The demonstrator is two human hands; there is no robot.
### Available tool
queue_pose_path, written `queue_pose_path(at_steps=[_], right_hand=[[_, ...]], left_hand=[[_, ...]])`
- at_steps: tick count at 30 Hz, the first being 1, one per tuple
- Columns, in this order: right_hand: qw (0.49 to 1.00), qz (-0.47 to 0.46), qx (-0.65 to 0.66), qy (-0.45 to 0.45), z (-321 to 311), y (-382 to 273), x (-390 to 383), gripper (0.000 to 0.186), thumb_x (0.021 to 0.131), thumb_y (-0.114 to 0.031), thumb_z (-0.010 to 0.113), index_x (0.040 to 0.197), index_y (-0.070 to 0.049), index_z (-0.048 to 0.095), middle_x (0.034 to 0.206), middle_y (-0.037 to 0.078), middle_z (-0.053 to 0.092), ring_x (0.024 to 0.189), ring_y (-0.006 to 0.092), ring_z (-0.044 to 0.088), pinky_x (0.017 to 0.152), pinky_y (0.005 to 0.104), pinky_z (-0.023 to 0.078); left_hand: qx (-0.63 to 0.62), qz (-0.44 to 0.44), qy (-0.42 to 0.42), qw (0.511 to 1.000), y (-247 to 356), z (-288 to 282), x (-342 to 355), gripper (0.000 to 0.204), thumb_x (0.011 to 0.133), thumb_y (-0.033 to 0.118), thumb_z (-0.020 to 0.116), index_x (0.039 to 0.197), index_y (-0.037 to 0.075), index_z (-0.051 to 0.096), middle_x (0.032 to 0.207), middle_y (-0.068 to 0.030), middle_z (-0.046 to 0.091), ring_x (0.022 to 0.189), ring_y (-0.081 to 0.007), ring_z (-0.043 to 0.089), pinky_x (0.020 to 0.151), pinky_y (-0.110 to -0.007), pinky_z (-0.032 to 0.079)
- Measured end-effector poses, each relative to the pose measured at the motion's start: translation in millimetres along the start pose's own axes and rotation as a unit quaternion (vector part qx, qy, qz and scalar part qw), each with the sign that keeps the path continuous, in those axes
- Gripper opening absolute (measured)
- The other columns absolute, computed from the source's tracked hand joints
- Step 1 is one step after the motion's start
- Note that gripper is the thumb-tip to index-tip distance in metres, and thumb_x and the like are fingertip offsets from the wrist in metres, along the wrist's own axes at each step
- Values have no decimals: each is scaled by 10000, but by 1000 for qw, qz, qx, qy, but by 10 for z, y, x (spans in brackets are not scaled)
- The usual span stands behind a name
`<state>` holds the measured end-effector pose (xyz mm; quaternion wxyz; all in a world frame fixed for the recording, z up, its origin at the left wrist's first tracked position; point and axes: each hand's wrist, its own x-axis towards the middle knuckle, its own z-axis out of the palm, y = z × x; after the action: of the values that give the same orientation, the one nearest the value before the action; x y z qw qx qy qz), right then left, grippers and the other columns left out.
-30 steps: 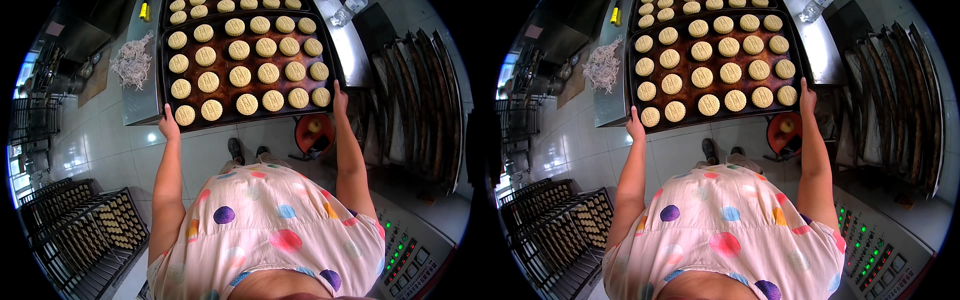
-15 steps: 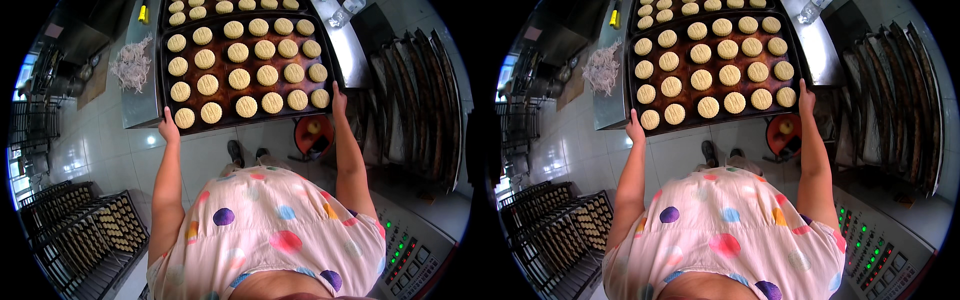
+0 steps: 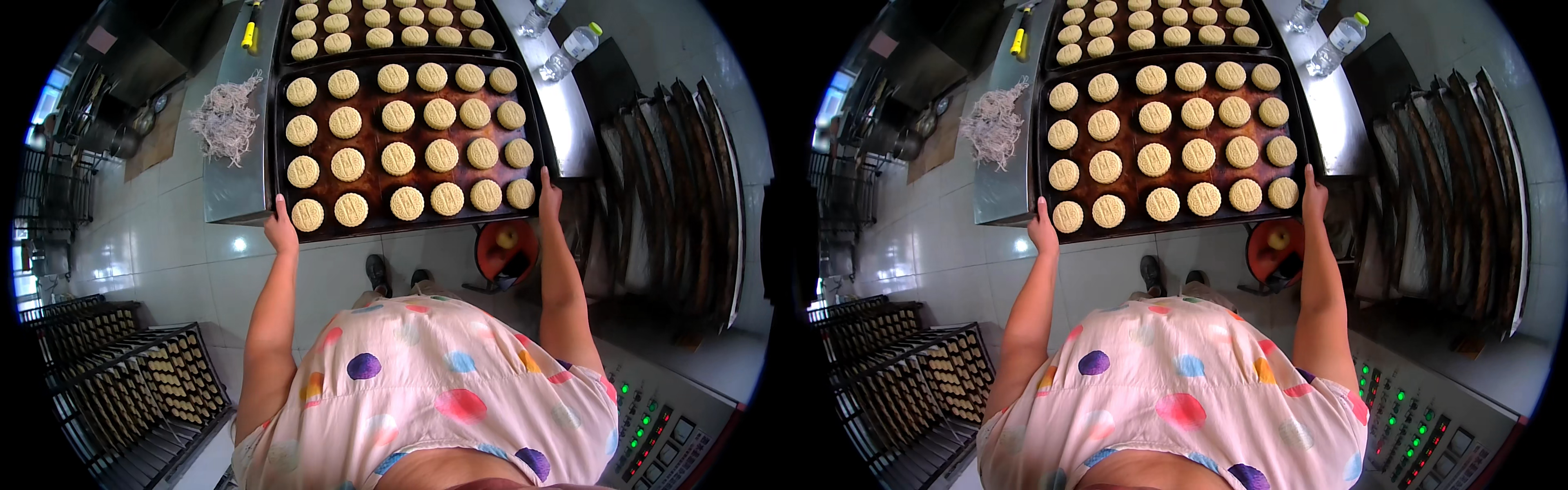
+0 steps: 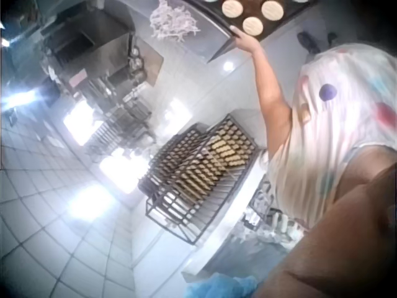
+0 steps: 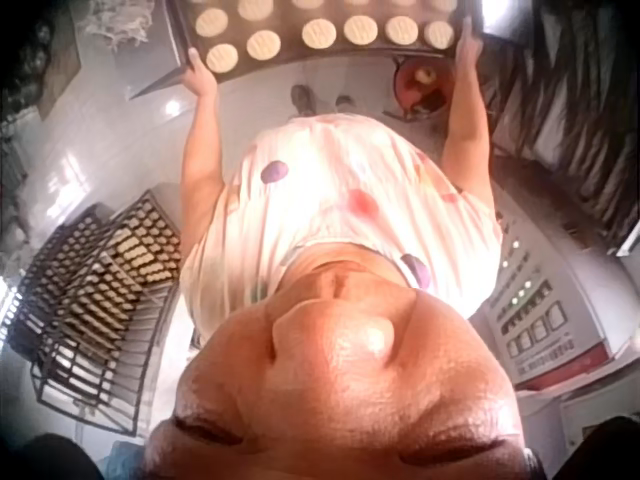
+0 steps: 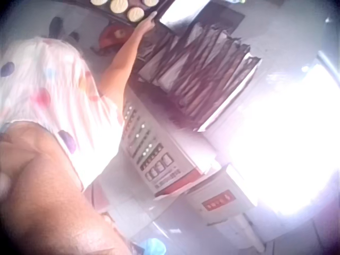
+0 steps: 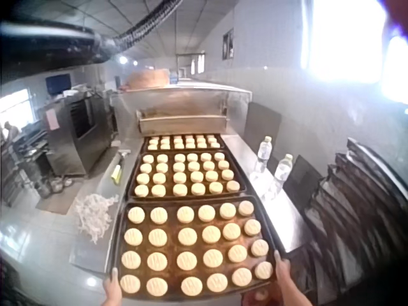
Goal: The person carries trays of cookies from a rack and slides them into an industrial oven.
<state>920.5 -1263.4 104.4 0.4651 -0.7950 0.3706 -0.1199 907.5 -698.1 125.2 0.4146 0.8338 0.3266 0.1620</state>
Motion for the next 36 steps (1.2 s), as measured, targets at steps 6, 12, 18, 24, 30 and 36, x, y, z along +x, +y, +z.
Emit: queue_pose_path(at_steps=[6,12,18,24,30,36], right_hand=[[1000,-6,12,10,34,38,29,708,799,-569,575,581,98,484,549,88,417,584,157,352,560,370,362],[1000,10,29,0,5,86,92,646,796,-557,596,608,57,529,622,19,440,617,138,361,573,333,355],[1000,8,2,2,-19,22,82,616,802,-541,601,617,41,523,627,4,422,617,127,348,562,316,337],[1000,10,-5,9,13,-36,53,639,792,-554,605,539,0,410,571,-6,339,579,123,288,516,331,275],[999,5,12,35,63,-7,39,710,773,-580,609,512,50,412,537,28,381,560,139,326,514,357,322],[967,159,190,-54,-18,-240,-360,565,800,-575,570,770,-10,582,714,67,567,629,160,523,575,311,446]], left_hand=[[-13,-2,11,1000,19,-4,-23,716,839,561,506,620,-120,536,530,-210,494,508,-273,427,565,-441,369],[8,-19,-10,1000,32,-5,-39,678,852,546,503,615,-88,544,549,-172,488,560,-268,436,578,-410,383],[5,-15,-23,1000,113,-31,-89,629,865,527,481,716,-66,629,651,-234,591,627,-385,564,617,-431,426],[26,-10,-14,1000,118,-62,-98,616,869,513,485,726,-68,631,661,-246,587,631,-399,558,616,-442,420],[20,2,-7,1000,79,-51,-35,606,871,495,495,698,-72,622,652,-253,582,624,-402,550,604,-435,415],[-214,-191,-69,955,-126,-48,-29,579,807,556,575,870,-17,627,852,-84,651,703,-208,558,616,-344,439]])
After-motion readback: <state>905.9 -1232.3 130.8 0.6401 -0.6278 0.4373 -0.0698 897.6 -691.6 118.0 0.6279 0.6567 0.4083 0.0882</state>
